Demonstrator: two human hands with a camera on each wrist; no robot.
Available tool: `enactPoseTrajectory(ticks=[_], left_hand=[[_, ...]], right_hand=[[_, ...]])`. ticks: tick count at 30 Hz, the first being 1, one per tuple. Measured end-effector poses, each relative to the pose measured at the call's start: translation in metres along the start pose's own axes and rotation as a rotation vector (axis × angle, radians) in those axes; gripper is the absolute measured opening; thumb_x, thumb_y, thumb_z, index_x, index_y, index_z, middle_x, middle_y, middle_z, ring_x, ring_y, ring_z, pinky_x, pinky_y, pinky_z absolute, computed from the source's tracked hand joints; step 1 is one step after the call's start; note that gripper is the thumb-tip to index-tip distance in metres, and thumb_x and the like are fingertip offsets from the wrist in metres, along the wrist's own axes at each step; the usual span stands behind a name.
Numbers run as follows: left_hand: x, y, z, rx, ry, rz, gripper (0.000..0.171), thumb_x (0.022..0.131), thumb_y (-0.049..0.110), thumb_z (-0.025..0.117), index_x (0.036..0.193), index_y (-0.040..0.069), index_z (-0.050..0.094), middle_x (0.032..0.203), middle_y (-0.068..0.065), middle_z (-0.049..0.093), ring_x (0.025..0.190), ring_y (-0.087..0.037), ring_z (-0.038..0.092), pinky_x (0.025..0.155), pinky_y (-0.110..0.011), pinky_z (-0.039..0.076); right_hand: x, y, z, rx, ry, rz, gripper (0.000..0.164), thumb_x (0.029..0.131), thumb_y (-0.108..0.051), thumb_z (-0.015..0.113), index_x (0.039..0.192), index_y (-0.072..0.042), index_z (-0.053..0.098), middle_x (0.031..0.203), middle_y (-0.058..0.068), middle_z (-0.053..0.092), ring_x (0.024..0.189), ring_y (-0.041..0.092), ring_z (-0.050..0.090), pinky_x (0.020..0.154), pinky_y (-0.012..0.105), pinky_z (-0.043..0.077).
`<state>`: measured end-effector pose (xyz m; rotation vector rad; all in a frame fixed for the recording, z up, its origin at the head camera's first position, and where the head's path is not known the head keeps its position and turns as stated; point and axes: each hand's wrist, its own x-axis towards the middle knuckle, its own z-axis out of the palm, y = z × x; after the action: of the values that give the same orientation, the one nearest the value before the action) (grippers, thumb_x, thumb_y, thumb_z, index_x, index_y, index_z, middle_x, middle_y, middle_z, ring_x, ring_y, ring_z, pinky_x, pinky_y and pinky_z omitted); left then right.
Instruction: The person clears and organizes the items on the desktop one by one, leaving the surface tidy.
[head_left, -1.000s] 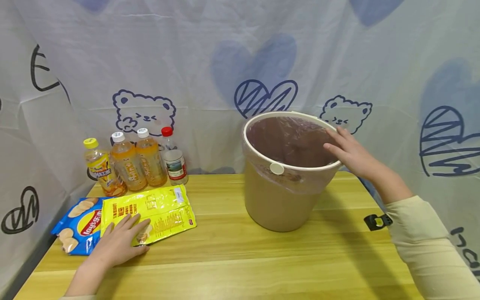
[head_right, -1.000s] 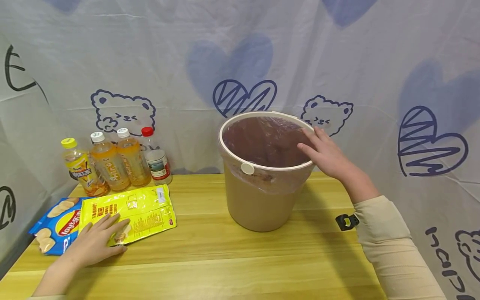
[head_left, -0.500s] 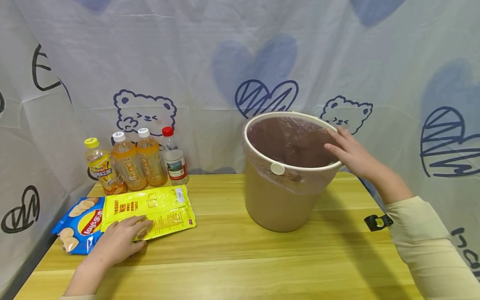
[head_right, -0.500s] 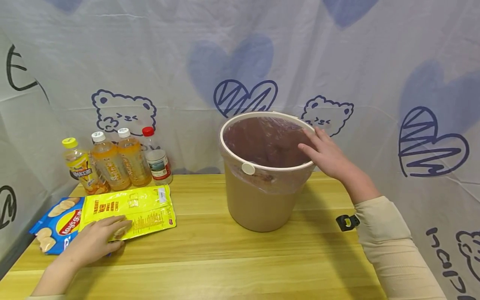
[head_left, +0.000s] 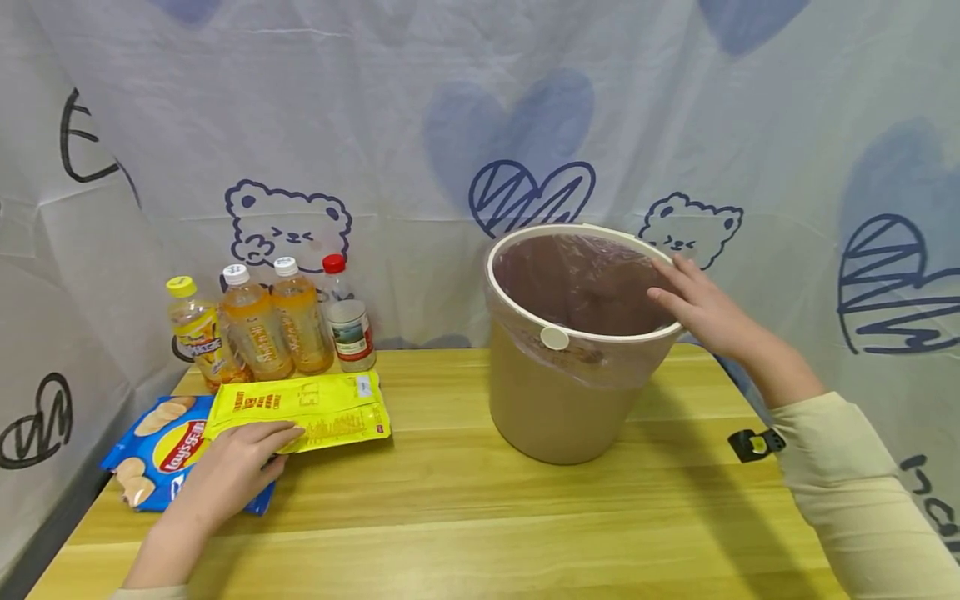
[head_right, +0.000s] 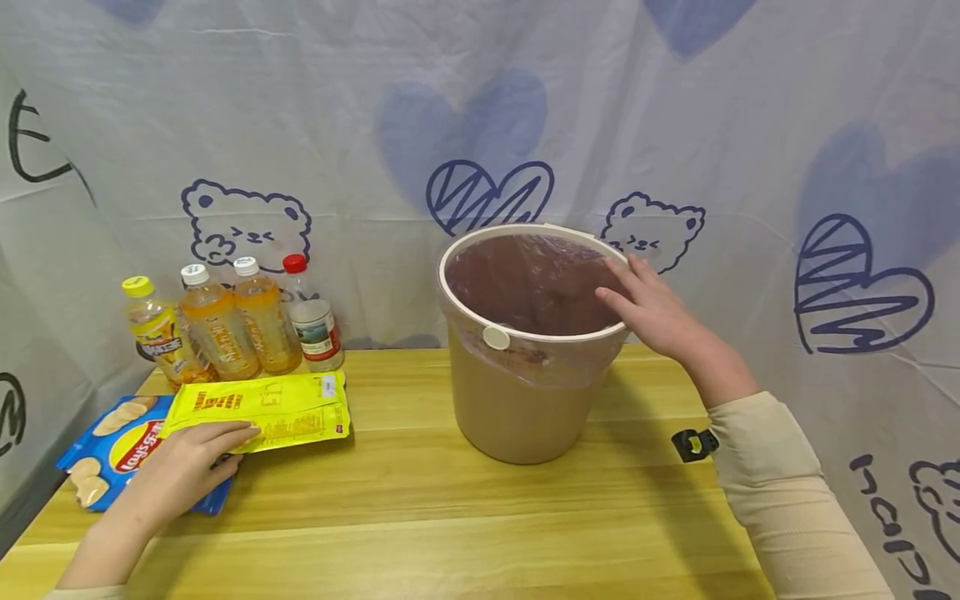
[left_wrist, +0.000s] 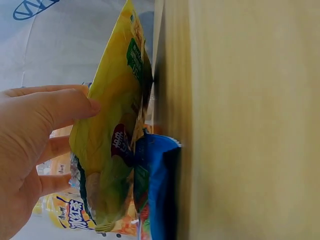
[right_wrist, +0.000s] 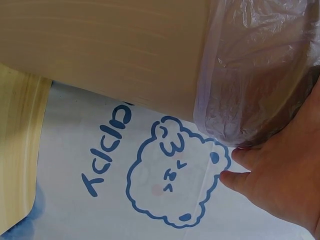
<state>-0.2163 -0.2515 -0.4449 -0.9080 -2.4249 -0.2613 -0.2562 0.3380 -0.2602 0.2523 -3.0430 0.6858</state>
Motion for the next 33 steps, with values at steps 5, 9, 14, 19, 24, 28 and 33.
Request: enactPoseTrajectory(ticks=[5, 9, 14, 19, 24, 28, 33], left_hand=[[0.006, 0.001, -0.005, 0.033, 0.014, -0.032, 0.044, 0.066, 0.004, 0.083, 0.109, 0.007, 0.073, 0.105, -0.011, 0.073, 0.091, -0.031, 0.070, 0.077, -0.049, 0.054], [0.010, 0.001, -0.009, 0.062, -0.005, -0.068, 0.043, 0.070, 0.004, 0.082, 0.111, 0.007, 0.072, 0.109, -0.013, 0.072, 0.095, -0.035, 0.068, 0.079, -0.053, 0.052], [0.015, 0.002, -0.012, 0.094, -0.040, -0.110, 0.043, 0.074, 0.005, 0.079, 0.115, 0.009, 0.070, 0.114, -0.013, 0.071, 0.099, -0.036, 0.067, 0.084, -0.055, 0.050], [0.022, 0.003, -0.014, 0.102, -0.029, -0.130, 0.041, 0.077, 0.004, 0.076, 0.117, 0.011, 0.070, 0.116, -0.012, 0.071, 0.100, -0.036, 0.067, 0.085, -0.055, 0.049], [0.030, 0.003, -0.016, 0.101, 0.009, -0.134, 0.041, 0.077, 0.001, 0.075, 0.117, 0.010, 0.070, 0.113, -0.012, 0.072, 0.098, -0.035, 0.068, 0.083, -0.053, 0.051], [0.037, 0.001, -0.018, 0.110, 0.053, -0.128, 0.040, 0.076, -0.001, 0.075, 0.115, 0.009, 0.071, 0.108, -0.011, 0.074, 0.095, -0.033, 0.069, 0.081, -0.051, 0.052], [0.044, -0.002, -0.019, 0.132, 0.069, -0.132, 0.038, 0.079, 0.000, 0.073, 0.115, 0.010, 0.070, 0.102, -0.011, 0.075, 0.092, -0.033, 0.069, 0.080, -0.051, 0.052]], right_hand=[[0.001, 0.002, 0.000, -0.003, -0.005, 0.001, 0.069, 0.103, -0.050, 0.030, 0.158, -0.015, 0.008, 0.163, 0.020, -0.012, 0.147, 0.051, -0.007, 0.106, 0.077, 0.007], [0.000, 0.002, 0.000, 0.003, -0.003, -0.003, 0.069, 0.103, -0.050, 0.030, 0.158, -0.016, 0.008, 0.163, 0.020, -0.012, 0.147, 0.050, -0.007, 0.107, 0.077, 0.007], [-0.001, 0.001, 0.002, 0.006, 0.001, -0.004, 0.070, 0.102, -0.052, 0.031, 0.158, -0.017, 0.008, 0.163, 0.018, -0.011, 0.148, 0.050, -0.007, 0.107, 0.077, 0.006], [-0.002, 0.000, 0.003, 0.012, 0.001, -0.015, 0.069, 0.102, -0.051, 0.031, 0.158, -0.016, 0.008, 0.163, 0.020, -0.010, 0.147, 0.050, -0.006, 0.107, 0.077, 0.007], [-0.002, 0.000, 0.003, 0.022, 0.002, -0.017, 0.069, 0.102, -0.051, 0.031, 0.158, -0.016, 0.008, 0.163, 0.021, -0.010, 0.147, 0.051, -0.005, 0.107, 0.077, 0.007], [-0.002, 0.000, 0.002, 0.024, 0.000, -0.014, 0.069, 0.103, -0.050, 0.030, 0.158, -0.016, 0.007, 0.163, 0.020, -0.011, 0.147, 0.052, -0.006, 0.106, 0.078, 0.007], [-0.001, 0.000, 0.001, 0.018, 0.001, -0.015, 0.068, 0.103, -0.050, 0.030, 0.158, -0.016, 0.007, 0.163, 0.020, -0.011, 0.146, 0.052, -0.005, 0.105, 0.078, 0.008]])
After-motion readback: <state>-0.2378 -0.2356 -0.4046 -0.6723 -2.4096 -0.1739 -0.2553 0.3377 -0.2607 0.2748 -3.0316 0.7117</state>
